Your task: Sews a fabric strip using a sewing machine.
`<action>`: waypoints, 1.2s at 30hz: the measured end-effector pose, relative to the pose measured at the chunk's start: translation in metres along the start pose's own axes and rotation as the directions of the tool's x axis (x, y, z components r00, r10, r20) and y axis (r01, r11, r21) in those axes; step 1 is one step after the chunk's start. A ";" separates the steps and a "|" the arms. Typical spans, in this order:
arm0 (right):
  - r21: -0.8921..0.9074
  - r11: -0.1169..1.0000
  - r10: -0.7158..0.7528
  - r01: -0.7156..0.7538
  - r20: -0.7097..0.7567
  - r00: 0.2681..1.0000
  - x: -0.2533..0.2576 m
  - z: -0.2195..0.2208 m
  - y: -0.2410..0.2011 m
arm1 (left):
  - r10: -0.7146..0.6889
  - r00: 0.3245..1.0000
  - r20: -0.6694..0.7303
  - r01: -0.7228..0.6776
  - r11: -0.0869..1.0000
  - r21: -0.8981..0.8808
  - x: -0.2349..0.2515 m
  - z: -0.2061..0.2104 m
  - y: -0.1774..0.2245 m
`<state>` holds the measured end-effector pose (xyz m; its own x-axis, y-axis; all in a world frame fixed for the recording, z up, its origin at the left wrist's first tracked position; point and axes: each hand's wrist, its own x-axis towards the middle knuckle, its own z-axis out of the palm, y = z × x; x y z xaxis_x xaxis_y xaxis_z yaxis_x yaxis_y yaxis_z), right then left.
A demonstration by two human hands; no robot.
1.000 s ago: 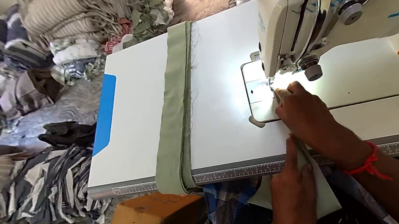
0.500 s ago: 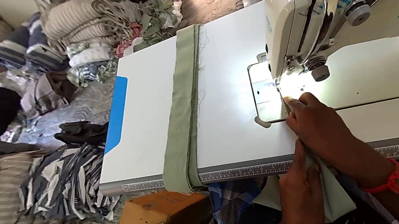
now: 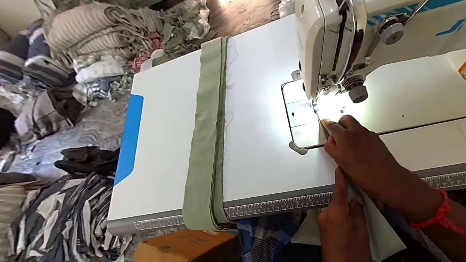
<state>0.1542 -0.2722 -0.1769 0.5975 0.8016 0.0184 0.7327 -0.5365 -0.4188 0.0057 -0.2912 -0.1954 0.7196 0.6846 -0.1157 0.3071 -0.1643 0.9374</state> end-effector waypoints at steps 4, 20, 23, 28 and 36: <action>-0.011 1.000 0.003 -0.003 0.001 1.000 0.000 -0.001 -0.001 | 0.010 1.000 -0.008 -0.010 1.000 -0.001 0.000 0.000 0.000; 0.014 1.000 -0.009 0.010 -0.012 1.000 -0.002 0.000 0.000 | -0.011 1.000 -0.001 0.011 1.000 0.003 0.000 0.000 0.001; 0.019 1.000 -0.013 0.013 -0.004 1.000 -0.001 0.000 0.001 | -0.007 1.000 0.000 0.007 1.000 -0.006 -0.001 0.001 0.001; 0.023 1.000 -0.014 0.014 0.001 1.000 -0.003 -0.001 0.001 | -0.019 1.000 -0.001 0.019 1.000 0.000 -0.002 -0.001 0.002; 0.025 1.000 -0.004 0.004 -0.006 1.000 -0.002 0.001 0.001 | -0.035 0.999 0.015 0.035 0.999 -0.013 -0.001 -0.002 0.005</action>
<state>0.1536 -0.2742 -0.1781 0.5968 0.8020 0.0251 0.7265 -0.5268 -0.4412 0.0052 -0.2917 -0.1898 0.7178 0.6792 -0.1534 0.3239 -0.1307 0.9370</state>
